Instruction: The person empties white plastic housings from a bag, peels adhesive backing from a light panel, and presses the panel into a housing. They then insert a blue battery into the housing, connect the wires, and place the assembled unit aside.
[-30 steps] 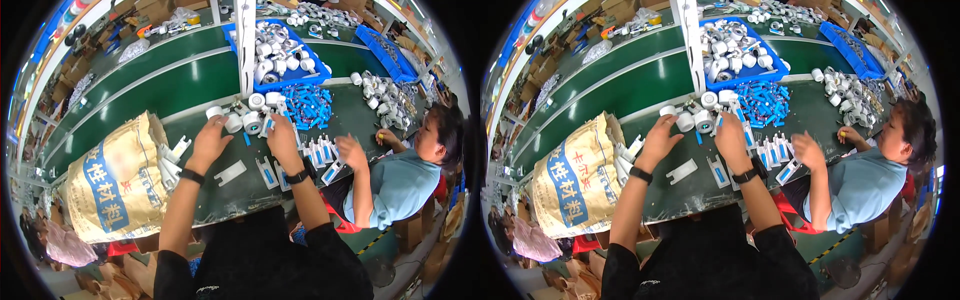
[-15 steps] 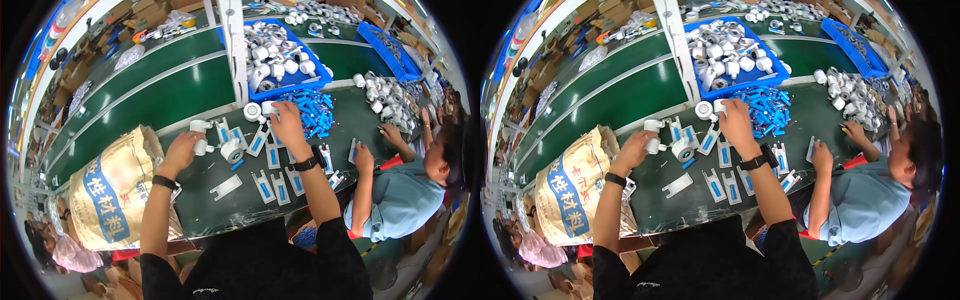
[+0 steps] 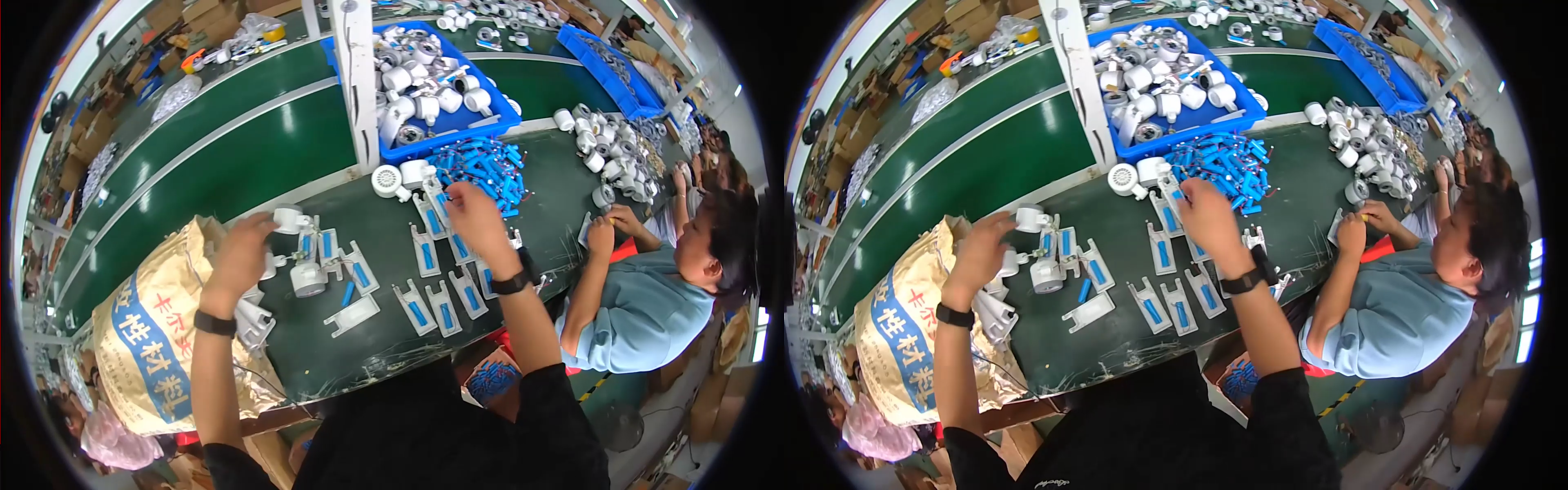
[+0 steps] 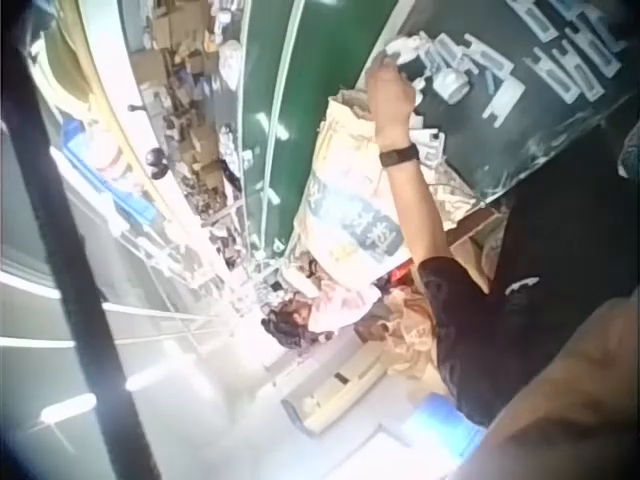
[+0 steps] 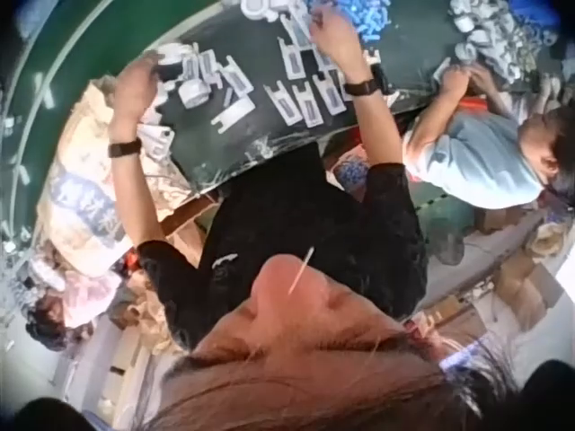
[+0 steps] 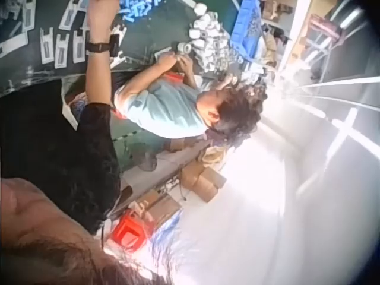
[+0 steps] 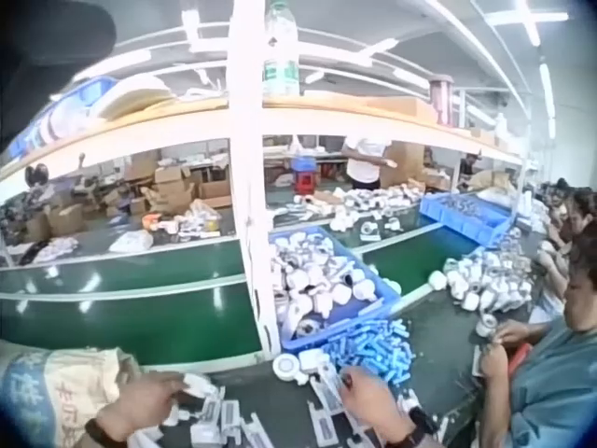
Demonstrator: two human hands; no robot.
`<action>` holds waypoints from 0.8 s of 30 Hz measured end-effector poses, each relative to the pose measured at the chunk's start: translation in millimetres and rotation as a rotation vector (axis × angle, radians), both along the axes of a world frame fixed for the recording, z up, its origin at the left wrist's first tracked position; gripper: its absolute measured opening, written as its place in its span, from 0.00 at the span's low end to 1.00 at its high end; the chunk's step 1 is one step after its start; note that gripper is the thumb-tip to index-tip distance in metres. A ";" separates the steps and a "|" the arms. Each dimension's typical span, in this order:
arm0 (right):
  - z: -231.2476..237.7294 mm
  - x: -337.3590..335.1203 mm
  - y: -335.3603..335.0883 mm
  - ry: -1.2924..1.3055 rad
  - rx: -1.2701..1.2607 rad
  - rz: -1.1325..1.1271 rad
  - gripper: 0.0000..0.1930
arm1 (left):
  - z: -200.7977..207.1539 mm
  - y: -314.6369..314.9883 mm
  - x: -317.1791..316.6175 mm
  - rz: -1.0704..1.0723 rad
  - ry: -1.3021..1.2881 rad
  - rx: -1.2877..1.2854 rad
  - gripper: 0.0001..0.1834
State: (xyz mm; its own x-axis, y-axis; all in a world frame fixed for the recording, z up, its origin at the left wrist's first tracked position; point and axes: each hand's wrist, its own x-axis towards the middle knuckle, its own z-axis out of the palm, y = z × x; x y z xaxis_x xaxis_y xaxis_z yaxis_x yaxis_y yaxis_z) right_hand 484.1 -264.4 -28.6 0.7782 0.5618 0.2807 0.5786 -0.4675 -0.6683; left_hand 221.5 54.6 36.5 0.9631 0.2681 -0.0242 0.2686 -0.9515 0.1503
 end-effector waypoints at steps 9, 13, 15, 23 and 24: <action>-26.9 -16.0 39.3 -0.143 -0.073 -0.179 0.18 | -61.1 -100.4 179.9 -0.207 -0.379 -0.042 0.30; -2.7 -12.7 27.5 -0.134 0.011 -0.074 0.16 | -60.4 -74.6 173.8 -0.184 -0.266 -0.158 0.30; 17.1 -9.8 29.7 -0.104 0.058 -0.028 0.17 | -48.6 -61.0 159.6 -0.150 -0.166 -0.136 0.31; 65.6 17.0 57.4 -0.166 0.174 0.317 0.13 | -50.7 -9.6 123.0 -0.169 -0.191 0.135 0.32; 70.8 19.2 54.4 -0.193 0.115 0.370 0.13 | -44.3 -19.0 125.3 -0.180 -0.220 0.041 0.29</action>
State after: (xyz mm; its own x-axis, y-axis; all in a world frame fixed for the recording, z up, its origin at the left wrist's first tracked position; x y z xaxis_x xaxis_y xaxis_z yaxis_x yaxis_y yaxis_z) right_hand 503.4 -209.9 42.2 0.4571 0.7497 0.4785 0.8126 -0.1334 -0.5673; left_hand 346.8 35.6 -7.8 0.9763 0.0885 0.1975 0.0598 -0.9874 0.1467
